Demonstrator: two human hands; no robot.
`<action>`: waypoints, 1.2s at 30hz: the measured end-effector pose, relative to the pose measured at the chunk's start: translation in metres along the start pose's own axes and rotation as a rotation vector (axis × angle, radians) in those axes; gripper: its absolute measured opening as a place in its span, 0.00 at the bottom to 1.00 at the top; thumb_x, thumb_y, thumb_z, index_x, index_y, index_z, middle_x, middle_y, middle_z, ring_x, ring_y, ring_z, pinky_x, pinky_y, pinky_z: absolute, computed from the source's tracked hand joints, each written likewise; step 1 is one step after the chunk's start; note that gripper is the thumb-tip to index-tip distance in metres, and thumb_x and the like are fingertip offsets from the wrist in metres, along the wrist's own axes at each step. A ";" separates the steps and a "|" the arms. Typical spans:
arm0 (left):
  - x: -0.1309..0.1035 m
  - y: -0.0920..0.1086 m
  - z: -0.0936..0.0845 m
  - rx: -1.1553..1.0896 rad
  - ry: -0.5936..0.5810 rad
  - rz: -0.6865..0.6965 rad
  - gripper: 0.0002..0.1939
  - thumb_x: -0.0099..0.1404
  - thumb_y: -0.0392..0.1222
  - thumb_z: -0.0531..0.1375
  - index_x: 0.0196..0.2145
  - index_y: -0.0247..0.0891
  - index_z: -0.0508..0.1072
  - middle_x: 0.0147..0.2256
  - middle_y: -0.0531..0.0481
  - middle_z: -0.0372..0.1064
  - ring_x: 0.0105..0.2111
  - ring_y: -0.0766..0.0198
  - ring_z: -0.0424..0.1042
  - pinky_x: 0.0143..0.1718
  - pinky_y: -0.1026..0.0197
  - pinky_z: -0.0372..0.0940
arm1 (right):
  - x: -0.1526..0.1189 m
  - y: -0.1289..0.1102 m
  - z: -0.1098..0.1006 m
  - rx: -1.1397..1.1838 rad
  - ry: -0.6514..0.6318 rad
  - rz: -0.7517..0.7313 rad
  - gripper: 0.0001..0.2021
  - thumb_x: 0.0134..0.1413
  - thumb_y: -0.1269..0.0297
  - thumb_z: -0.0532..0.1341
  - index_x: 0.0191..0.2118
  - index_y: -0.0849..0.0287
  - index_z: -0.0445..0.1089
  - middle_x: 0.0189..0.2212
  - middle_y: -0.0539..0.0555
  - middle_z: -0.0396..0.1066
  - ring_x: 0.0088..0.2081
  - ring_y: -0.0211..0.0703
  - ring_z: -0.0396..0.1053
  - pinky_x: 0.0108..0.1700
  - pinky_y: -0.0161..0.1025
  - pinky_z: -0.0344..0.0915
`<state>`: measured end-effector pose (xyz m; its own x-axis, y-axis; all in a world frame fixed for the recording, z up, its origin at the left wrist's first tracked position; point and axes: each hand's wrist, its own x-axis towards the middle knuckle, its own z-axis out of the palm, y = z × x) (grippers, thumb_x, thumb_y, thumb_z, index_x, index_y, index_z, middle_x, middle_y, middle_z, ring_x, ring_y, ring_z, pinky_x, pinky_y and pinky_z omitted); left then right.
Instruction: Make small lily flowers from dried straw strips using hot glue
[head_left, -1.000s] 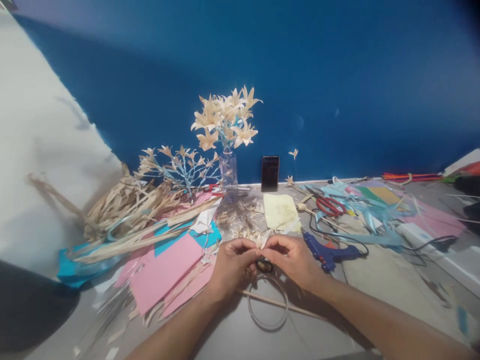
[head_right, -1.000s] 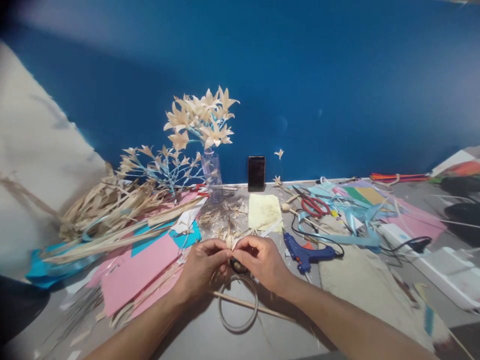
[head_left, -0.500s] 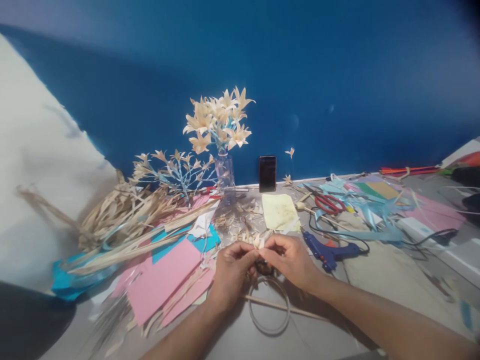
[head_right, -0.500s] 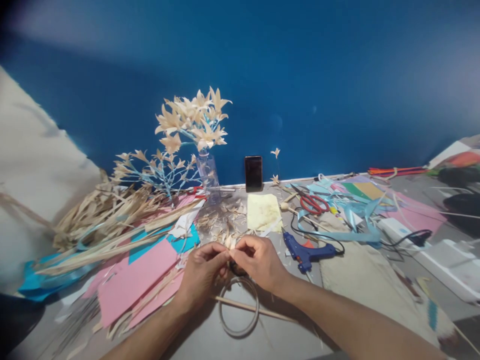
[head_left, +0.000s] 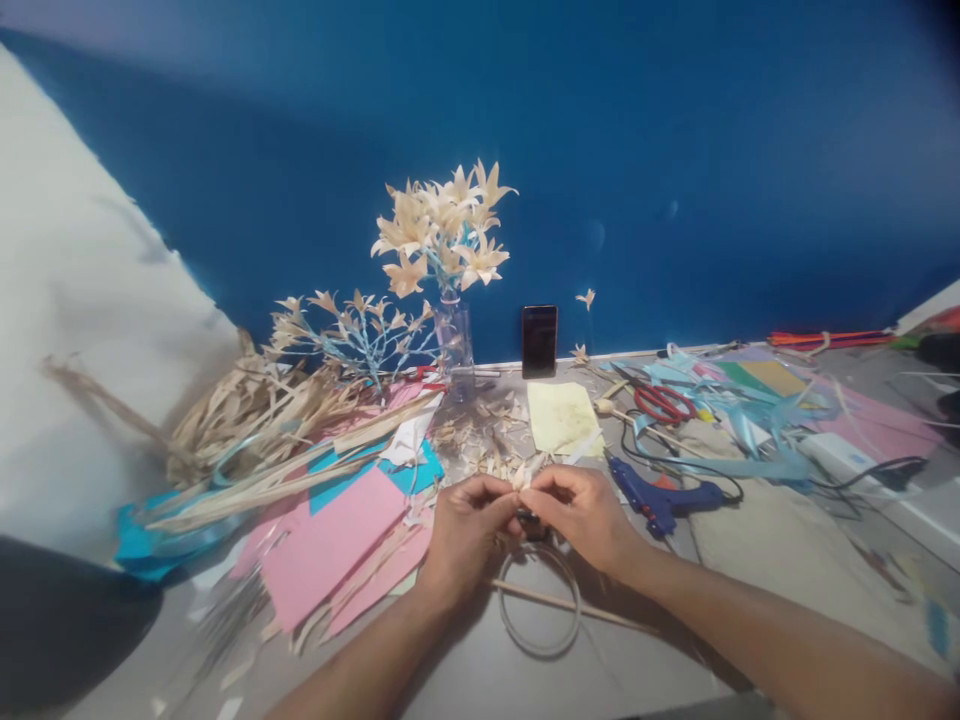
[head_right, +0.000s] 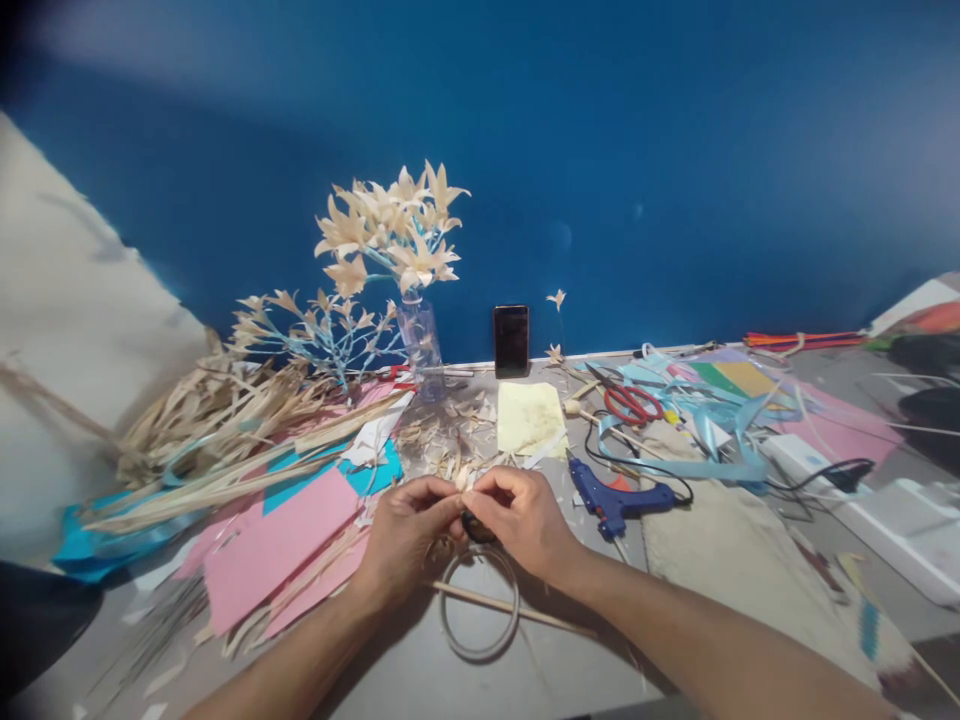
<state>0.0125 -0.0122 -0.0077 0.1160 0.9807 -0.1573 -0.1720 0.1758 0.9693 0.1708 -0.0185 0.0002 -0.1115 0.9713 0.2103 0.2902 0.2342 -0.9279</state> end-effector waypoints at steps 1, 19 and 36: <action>-0.001 0.001 0.001 0.003 0.002 0.002 0.10 0.53 0.42 0.69 0.26 0.33 0.75 0.16 0.51 0.71 0.15 0.69 0.66 0.19 0.68 0.60 | 0.000 0.000 0.000 -0.010 0.011 -0.008 0.09 0.53 0.65 0.62 0.24 0.60 0.72 0.19 0.49 0.70 0.23 0.36 0.65 0.26 0.31 0.60; -0.003 0.004 0.001 0.024 -0.055 -0.075 0.14 0.52 0.46 0.69 0.22 0.32 0.72 0.15 0.47 0.71 0.13 0.66 0.69 0.14 0.69 0.57 | -0.001 0.001 0.001 -0.120 0.041 -0.107 0.07 0.54 0.68 0.61 0.26 0.59 0.72 0.21 0.48 0.71 0.24 0.36 0.66 0.27 0.31 0.60; -0.006 0.005 0.004 0.086 -0.010 -0.048 0.09 0.52 0.41 0.65 0.22 0.35 0.70 0.13 0.52 0.68 0.12 0.67 0.66 0.15 0.66 0.63 | -0.002 0.008 0.006 -0.201 0.080 -0.212 0.06 0.52 0.72 0.61 0.25 0.59 0.71 0.19 0.47 0.70 0.22 0.35 0.65 0.28 0.31 0.60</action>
<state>0.0147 -0.0172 -0.0013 0.1316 0.9703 -0.2029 -0.0812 0.2145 0.9733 0.1677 -0.0190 -0.0100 -0.1168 0.8982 0.4239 0.4520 0.4281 -0.7826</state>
